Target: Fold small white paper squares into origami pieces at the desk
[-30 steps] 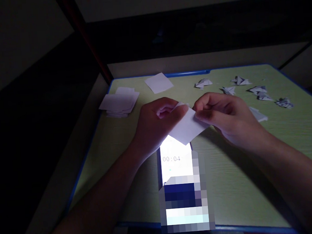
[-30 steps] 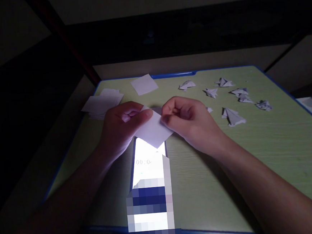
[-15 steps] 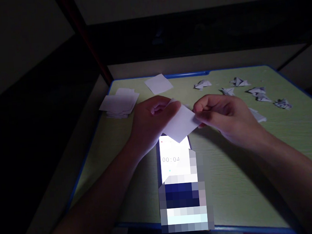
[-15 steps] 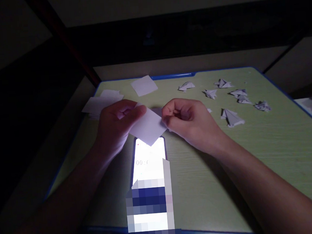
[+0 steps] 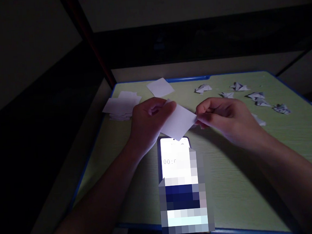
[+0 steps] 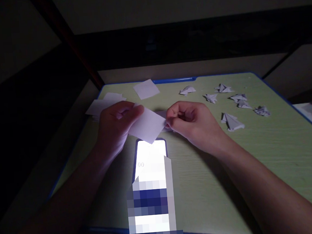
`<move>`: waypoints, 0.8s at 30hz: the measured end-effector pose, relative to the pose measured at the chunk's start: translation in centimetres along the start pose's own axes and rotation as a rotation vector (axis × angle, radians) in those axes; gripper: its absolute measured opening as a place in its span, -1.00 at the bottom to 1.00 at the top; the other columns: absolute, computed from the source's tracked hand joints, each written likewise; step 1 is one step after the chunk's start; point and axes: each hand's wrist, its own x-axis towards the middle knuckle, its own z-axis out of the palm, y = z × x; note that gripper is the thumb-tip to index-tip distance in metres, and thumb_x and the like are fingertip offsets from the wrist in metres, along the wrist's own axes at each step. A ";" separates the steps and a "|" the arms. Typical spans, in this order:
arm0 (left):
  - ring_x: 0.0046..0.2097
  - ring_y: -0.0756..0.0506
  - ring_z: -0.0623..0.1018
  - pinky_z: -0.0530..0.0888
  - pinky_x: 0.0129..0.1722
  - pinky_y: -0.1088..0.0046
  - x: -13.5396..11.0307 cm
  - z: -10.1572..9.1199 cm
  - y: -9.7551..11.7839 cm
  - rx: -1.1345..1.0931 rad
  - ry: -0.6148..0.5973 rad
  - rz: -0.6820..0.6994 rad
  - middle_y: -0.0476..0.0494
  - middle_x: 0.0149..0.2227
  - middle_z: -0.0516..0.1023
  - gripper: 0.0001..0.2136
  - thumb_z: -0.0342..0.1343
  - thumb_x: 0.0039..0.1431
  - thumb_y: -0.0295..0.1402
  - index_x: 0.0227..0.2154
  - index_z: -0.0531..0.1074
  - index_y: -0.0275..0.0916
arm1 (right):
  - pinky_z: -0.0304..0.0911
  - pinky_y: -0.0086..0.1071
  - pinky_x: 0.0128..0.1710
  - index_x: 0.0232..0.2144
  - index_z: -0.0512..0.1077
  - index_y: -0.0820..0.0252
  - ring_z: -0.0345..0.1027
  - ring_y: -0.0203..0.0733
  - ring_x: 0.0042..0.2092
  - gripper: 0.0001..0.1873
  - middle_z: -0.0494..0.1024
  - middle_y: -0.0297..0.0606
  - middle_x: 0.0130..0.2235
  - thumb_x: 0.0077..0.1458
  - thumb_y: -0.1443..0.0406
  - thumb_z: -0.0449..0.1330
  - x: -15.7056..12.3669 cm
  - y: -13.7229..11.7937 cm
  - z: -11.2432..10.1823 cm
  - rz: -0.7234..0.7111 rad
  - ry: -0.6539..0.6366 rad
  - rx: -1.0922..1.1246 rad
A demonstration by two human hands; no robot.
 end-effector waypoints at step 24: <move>-0.48 0.04 0.47 0.36 -0.53 0.56 -0.1 0.1 0.3 -0.093 -0.032 -0.074 0.02 -0.55 0.48 -0.84 0.23 0.00 -0.30 -0.56 0.42 -0.25 | 0.12 -0.41 -0.48 -0.54 0.47 0.18 0.24 -0.37 -0.50 -0.76 0.43 -0.37 -0.54 0.03 0.17 0.33 0.0 0.8 -0.2 -0.036 -0.065 0.137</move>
